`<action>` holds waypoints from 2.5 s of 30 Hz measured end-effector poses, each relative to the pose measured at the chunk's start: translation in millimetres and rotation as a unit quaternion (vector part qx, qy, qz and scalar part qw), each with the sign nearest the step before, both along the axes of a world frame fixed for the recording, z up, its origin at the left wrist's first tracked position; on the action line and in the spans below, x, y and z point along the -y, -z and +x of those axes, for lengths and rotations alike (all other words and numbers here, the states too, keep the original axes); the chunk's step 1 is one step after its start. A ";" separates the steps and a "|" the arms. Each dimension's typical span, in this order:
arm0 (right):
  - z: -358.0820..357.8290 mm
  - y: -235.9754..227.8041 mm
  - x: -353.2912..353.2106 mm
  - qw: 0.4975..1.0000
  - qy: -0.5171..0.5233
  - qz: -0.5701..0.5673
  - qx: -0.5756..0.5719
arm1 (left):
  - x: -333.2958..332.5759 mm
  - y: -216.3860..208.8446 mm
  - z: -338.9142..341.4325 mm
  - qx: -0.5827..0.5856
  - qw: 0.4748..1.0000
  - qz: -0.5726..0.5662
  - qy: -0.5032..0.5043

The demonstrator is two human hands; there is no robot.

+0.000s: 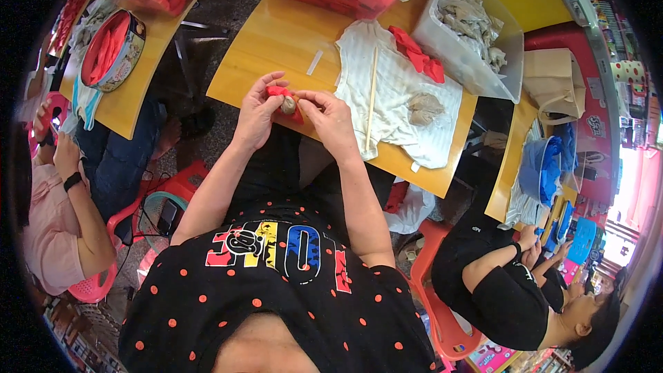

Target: The recorder is assembling small red fabric decorations by stuffing them and using a wooden stick to assist in the process.

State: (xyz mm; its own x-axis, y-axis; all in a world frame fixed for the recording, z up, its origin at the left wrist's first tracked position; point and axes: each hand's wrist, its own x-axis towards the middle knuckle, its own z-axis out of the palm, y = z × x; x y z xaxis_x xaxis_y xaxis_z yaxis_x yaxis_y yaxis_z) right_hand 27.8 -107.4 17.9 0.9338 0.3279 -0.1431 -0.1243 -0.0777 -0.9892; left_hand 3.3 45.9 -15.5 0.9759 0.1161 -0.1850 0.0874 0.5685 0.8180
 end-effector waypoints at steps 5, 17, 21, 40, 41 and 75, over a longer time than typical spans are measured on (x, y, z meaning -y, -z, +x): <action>-5.7 -3.3 -4.2 0.990 -0.015 -0.125 0.064 | 1.7 3.6 2.1 0.024 0.981 0.191 0.002; -8.0 -1.1 -5.7 0.985 0.023 -0.167 0.044 | -2.1 3.5 0.1 0.026 0.983 0.169 0.065; -13.6 2.0 -11.5 0.973 0.059 -0.165 0.153 | 2.7 7.0 5.3 0.084 0.950 0.302 -0.003; -12.8 -19.0 -3.8 0.952 0.072 -0.194 0.224 | -17.1 -30.3 4.6 -0.038 0.997 -0.044 0.044; -11.0 -23.9 -0.8 0.959 0.060 -0.190 0.200 | -20.9 -30.9 3.9 -0.036 0.997 -0.045 0.044; -53.1 -50.1 -1.9 0.828 0.057 -0.330 0.451 | 9.0 -33.6 -39.5 -0.047 0.971 -0.230 0.043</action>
